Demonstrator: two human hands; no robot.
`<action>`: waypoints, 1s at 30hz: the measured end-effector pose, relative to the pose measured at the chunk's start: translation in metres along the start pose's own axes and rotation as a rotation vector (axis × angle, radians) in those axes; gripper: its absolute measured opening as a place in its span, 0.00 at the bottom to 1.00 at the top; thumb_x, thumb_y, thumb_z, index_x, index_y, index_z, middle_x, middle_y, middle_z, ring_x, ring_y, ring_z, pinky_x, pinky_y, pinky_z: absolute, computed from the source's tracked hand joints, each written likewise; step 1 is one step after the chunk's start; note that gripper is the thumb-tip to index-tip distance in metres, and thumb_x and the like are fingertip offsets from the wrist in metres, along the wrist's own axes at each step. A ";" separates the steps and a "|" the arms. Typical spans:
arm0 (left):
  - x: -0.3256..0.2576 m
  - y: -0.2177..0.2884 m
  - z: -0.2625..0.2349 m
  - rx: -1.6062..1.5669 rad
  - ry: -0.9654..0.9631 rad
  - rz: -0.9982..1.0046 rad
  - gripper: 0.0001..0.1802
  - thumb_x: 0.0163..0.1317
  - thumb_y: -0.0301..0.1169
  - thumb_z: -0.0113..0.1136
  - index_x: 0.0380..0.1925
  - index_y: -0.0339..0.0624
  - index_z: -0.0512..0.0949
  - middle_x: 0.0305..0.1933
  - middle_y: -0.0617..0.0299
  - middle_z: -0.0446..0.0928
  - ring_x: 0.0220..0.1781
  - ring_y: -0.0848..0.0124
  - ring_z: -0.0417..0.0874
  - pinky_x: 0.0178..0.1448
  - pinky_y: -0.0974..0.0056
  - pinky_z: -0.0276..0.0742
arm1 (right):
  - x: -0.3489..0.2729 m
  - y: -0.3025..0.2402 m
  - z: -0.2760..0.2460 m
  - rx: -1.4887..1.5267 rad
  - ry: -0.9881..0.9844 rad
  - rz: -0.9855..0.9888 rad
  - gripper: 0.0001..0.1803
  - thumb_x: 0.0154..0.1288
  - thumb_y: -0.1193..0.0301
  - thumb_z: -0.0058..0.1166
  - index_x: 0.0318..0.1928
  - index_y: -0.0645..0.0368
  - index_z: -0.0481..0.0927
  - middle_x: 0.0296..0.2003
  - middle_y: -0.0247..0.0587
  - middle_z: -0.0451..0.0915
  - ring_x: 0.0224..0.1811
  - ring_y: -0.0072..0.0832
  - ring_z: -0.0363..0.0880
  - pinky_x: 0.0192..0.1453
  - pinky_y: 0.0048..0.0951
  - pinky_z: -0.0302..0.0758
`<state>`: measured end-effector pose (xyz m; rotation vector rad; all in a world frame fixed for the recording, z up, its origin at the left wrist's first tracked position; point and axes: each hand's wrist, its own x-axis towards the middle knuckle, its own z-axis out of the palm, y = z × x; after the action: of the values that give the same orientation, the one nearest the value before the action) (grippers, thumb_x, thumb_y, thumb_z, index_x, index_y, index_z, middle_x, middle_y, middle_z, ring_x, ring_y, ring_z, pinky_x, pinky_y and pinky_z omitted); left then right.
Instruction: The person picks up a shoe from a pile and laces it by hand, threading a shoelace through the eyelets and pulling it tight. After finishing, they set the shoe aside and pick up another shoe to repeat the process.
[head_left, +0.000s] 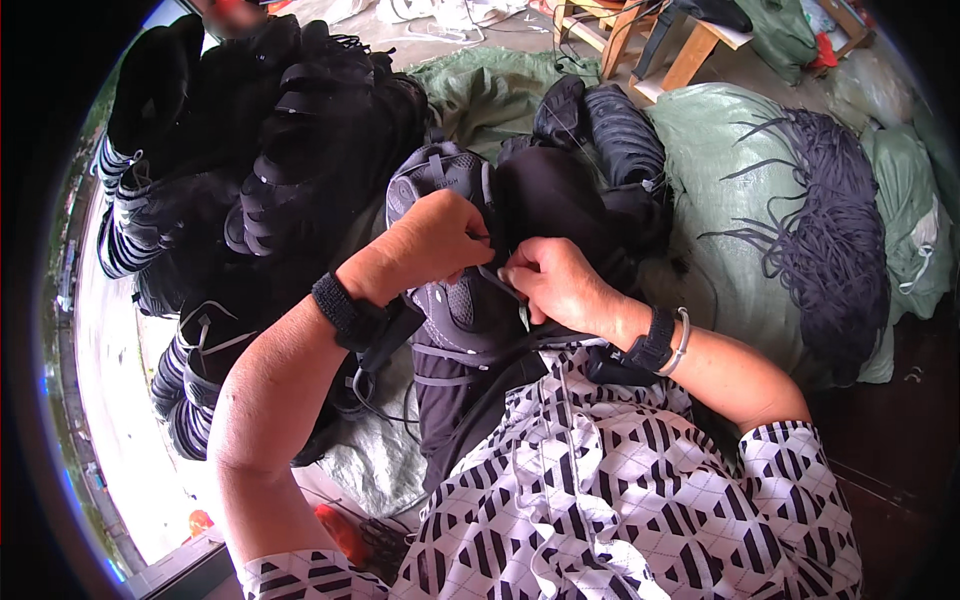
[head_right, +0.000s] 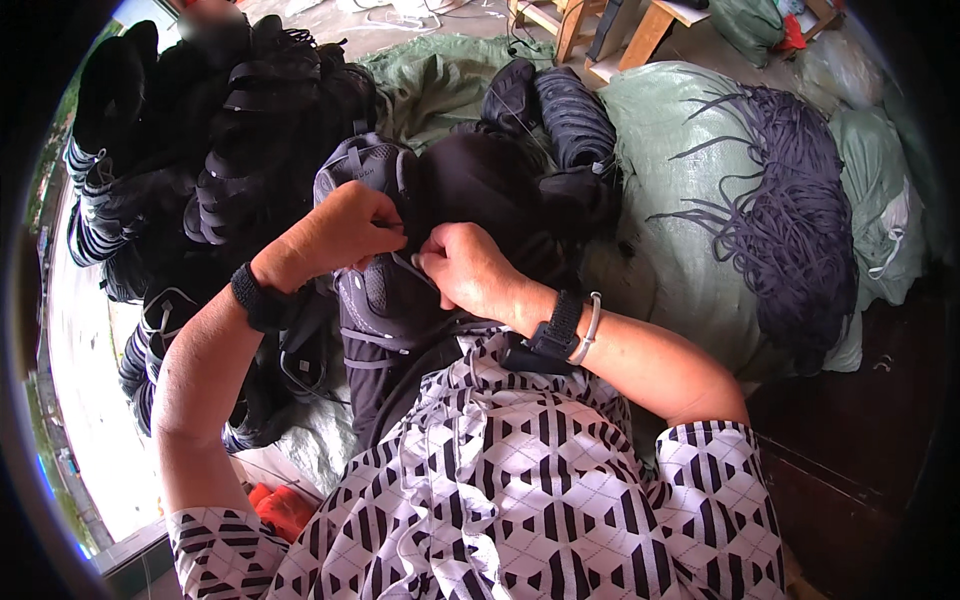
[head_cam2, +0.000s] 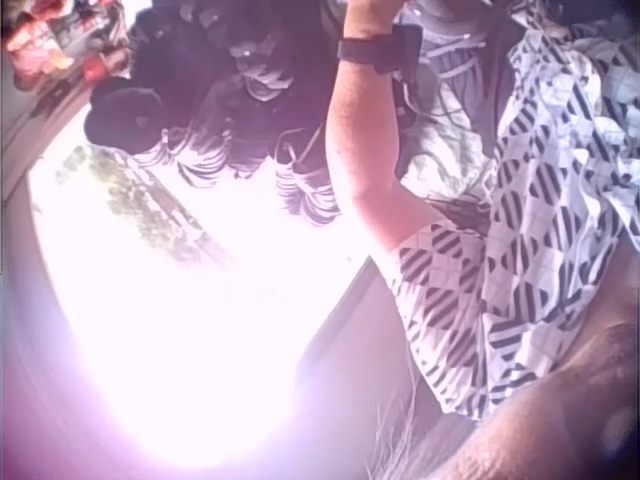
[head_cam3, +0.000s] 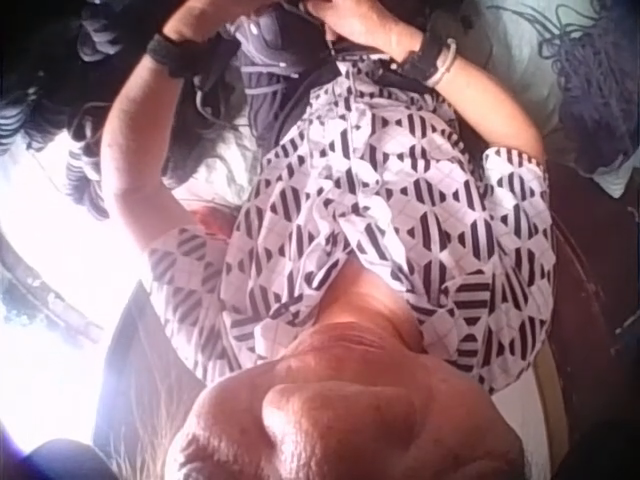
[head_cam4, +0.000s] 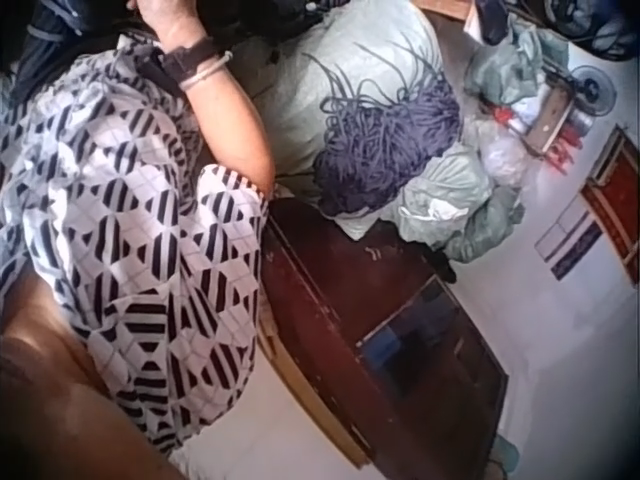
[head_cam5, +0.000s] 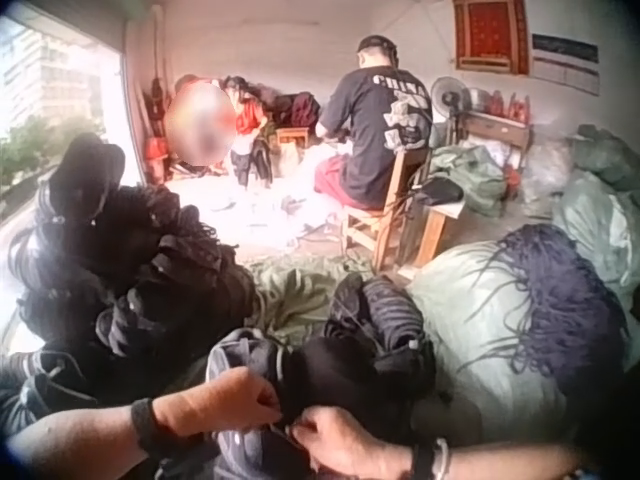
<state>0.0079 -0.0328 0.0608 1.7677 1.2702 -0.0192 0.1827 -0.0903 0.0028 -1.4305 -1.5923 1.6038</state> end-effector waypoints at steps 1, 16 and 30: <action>-0.001 0.001 0.002 0.072 0.026 0.031 0.08 0.52 0.29 0.60 0.28 0.33 0.79 0.13 0.59 0.73 0.13 0.74 0.75 0.19 0.69 0.70 | 0.001 -0.002 -0.001 0.038 -0.020 0.007 0.08 0.62 0.73 0.52 0.30 0.68 0.76 0.20 0.38 0.76 0.14 0.22 0.74 0.19 0.24 0.70; -0.012 0.004 0.032 0.460 0.323 -0.034 0.10 0.50 0.31 0.58 0.33 0.42 0.81 0.31 0.53 0.81 0.38 0.57 0.83 0.42 0.57 0.78 | 0.008 0.004 0.007 -0.634 0.335 -0.685 0.04 0.59 0.76 0.51 0.33 0.62 0.72 0.26 0.47 0.78 0.24 0.36 0.81 0.21 0.30 0.74; -0.028 -0.006 0.026 -0.258 0.189 0.011 0.13 0.55 0.25 0.51 0.35 0.25 0.78 0.15 0.59 0.73 0.14 0.75 0.73 0.19 0.68 0.68 | 0.015 -0.004 -0.002 0.779 -0.152 0.546 0.09 0.68 0.72 0.45 0.40 0.66 0.74 0.27 0.43 0.77 0.22 0.30 0.79 0.20 0.31 0.75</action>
<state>0.0025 -0.0701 0.0559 1.5811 1.3320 0.3118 0.1779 -0.0758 0.0017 -1.3497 -0.4879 2.3226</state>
